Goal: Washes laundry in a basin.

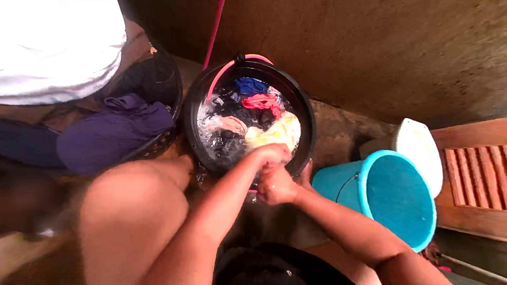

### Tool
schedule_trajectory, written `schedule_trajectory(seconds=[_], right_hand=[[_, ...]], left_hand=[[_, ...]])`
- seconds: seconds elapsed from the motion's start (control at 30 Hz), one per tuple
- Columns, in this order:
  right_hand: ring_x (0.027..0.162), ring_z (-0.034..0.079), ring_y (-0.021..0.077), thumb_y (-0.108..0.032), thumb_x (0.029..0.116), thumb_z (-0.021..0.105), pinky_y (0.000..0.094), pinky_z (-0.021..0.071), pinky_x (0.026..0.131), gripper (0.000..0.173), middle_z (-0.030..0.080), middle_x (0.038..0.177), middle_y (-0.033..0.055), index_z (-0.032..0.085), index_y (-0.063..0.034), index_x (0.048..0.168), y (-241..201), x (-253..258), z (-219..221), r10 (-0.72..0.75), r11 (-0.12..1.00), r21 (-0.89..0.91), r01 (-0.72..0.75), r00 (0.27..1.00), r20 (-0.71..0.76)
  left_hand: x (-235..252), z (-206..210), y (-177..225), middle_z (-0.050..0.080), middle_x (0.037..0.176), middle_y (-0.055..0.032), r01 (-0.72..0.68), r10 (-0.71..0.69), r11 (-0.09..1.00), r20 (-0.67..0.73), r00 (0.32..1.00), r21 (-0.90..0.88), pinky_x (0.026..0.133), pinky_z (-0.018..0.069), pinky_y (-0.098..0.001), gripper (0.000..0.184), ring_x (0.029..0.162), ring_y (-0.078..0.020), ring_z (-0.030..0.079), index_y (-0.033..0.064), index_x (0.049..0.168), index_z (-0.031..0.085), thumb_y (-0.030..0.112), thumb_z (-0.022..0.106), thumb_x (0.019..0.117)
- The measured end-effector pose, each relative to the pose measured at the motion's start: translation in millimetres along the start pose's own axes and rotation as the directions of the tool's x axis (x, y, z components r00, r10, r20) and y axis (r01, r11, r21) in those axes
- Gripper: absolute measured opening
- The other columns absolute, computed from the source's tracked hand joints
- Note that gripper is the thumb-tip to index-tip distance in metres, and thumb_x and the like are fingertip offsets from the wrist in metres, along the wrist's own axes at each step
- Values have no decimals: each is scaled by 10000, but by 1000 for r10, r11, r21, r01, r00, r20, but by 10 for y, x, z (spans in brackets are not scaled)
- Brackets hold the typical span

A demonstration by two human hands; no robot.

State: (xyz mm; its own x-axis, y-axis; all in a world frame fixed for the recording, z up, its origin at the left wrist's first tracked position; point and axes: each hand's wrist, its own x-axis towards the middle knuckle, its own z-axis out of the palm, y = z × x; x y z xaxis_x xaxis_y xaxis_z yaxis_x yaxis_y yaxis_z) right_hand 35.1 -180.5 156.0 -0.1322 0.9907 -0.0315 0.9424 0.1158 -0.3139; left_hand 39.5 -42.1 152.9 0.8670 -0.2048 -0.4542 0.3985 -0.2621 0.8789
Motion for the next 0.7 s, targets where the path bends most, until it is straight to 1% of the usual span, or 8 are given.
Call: schedule_trajectory(seconds=[0.07,0.17,0.23,0.33,0.4,0.5,0.6,0.7], right_hand=[[1059,680,455,-318,926,657,688,517,840,366,714,1083,246,707,13,1074,-220,109,87,189,974,12,-226,841,506],[1218,588,516,-256,942,689,728,449,936,448,638,1269,311,642,70,1246,-379,176,59,252,928,41,-370,704,664],[1149,631,495,-300,951,654,725,471,915,380,680,1179,278,684,26,1145,-267,1,-28,265,941,11,-338,757,597],[1027,699,414,-261,929,642,641,509,953,249,745,987,190,750,-38,898,83,-637,-508,358,929,-153,-336,920,158],[942,720,418,-219,923,632,640,534,891,233,751,894,180,742,-41,818,320,-1171,-1015,423,832,-329,-446,895,-143],[1023,673,505,-273,956,593,694,464,920,330,726,968,267,720,20,869,686,-1994,-1553,695,553,-425,-717,678,-239],[1471,161,647,-378,881,802,884,86,1081,799,282,1588,381,458,-69,1532,949,-2326,-1709,975,198,-376,-905,222,-20],[1477,111,661,-253,857,829,905,84,1060,922,177,1632,380,325,-144,1622,1042,-1689,-1502,968,204,-251,-946,234,-96]], left_hand=[[-126,277,123,625,1266,-301,184,-198,944,25,980,272,973,484,-617,349,1153,-438,626,-45,1350,567,125,488,1056],[-303,441,251,550,1415,-304,327,-341,904,-1,940,276,1083,413,-634,404,1331,-454,535,-50,1424,512,113,456,1058],[-241,424,191,600,1348,-283,211,-204,973,-73,976,97,1054,453,-589,393,1263,-411,588,-20,1404,529,174,473,1067],[23,314,11,626,1339,-254,-61,19,977,-202,979,-202,1043,489,-581,537,1224,-377,629,78,1479,491,436,507,1078],[105,234,-138,598,1371,-254,-84,35,982,-278,960,-168,1032,492,-606,538,1232,-393,617,109,1453,536,478,523,1062],[106,235,-487,558,1433,-253,109,-144,983,-264,954,-146,1093,443,-607,550,1320,-401,559,64,1431,562,461,550,1050],[79,363,-782,488,1500,-278,234,-329,921,-300,895,-311,1143,408,-573,614,1394,-410,487,42,1505,463,353,647,1009],[-12,190,-897,381,1545,-322,184,-455,870,-601,657,-458,1088,449,-600,646,1374,-475,467,97,1521,455,263,715,954]])
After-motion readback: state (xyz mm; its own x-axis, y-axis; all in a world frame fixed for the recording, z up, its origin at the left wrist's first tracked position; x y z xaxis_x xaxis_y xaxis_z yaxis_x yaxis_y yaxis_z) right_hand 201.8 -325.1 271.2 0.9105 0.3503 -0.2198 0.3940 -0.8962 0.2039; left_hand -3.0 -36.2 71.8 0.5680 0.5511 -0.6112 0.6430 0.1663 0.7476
